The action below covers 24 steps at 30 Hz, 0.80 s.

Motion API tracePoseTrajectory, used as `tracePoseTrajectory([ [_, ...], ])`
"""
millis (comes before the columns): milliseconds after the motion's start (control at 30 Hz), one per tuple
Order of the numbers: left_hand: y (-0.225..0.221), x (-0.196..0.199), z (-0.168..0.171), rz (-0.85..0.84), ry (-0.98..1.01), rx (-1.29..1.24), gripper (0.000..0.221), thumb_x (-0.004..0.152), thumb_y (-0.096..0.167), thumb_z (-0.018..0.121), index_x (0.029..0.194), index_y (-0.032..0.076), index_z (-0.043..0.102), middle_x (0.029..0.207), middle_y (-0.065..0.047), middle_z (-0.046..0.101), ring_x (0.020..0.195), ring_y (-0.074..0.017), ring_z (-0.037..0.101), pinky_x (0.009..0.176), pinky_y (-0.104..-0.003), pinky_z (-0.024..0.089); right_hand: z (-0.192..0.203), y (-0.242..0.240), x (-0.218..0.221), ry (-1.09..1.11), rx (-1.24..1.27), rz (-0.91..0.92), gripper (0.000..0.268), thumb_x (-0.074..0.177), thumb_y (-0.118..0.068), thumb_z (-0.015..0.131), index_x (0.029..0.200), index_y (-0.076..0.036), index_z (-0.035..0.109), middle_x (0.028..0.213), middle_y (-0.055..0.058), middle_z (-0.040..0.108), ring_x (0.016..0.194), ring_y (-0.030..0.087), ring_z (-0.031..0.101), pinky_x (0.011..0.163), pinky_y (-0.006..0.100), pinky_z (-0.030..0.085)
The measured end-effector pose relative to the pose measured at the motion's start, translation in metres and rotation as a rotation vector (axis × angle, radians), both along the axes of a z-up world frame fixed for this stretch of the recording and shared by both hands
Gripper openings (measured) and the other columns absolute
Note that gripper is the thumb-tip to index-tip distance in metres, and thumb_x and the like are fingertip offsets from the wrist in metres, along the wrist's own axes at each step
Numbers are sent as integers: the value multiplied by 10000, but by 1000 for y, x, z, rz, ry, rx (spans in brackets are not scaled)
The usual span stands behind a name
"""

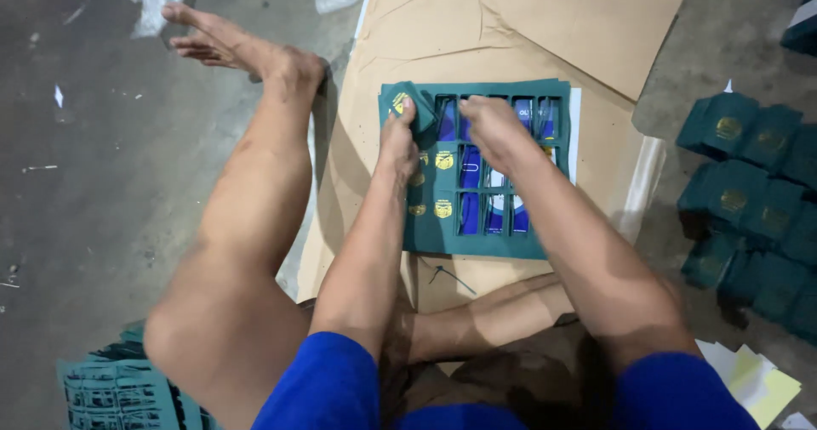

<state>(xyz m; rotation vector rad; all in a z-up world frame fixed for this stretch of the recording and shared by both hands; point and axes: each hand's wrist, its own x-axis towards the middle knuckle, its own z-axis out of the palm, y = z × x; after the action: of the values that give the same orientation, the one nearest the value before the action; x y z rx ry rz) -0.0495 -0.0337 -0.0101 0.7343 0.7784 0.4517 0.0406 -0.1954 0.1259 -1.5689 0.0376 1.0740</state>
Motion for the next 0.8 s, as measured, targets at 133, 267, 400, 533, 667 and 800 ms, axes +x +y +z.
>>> tracePoseTrajectory([
  [133,32,-28,-2,-22,-291,29,383,1081,325,632,1245,-16,582,1069,-121,673,965,-245,645,900,-420,541,-43,-83,-16,-518,104,-107,505,977,-179,660,1434,-3,534,1432,176,573,1329,279,555,1115,383,427],
  [267,43,-53,-1,121,358,291,466,982,366,666,1226,-31,655,1097,-113,699,965,-213,633,847,-390,518,-89,-175,-38,-1023,-444,-181,566,903,-183,736,1397,39,573,1375,287,591,1287,410,552,1096,442,424],
  [400,28,-74,-33,144,536,275,488,931,383,675,1167,-44,674,1086,-138,721,946,-240,676,818,-406,549,-110,-218,-71,-799,-774,73,507,841,-159,698,1312,26,674,1320,315,621,1266,458,569,1122,455,446],
  [533,0,-98,4,197,503,269,489,922,383,646,1152,-44,702,1125,-166,736,991,-300,680,847,-461,549,-105,-209,-83,-698,-620,-29,584,787,-180,662,1323,48,617,1279,322,618,1203,442,613,1042,434,498],
  [667,-18,-124,27,147,880,456,547,965,450,597,1249,-17,626,1253,-253,672,1170,-419,642,1004,-508,485,-82,-187,-96,-917,-713,53,533,814,-151,673,1292,81,636,1299,377,549,1220,508,538,1068,489,441],
  [800,-79,-164,57,35,971,352,581,991,437,554,1353,-16,527,1339,-287,608,1254,-461,575,1073,-515,437,-58,-192,-119,-846,-799,95,533,796,-155,672,1264,94,615,1344,339,518,1265,484,511,1041,509,457],
])
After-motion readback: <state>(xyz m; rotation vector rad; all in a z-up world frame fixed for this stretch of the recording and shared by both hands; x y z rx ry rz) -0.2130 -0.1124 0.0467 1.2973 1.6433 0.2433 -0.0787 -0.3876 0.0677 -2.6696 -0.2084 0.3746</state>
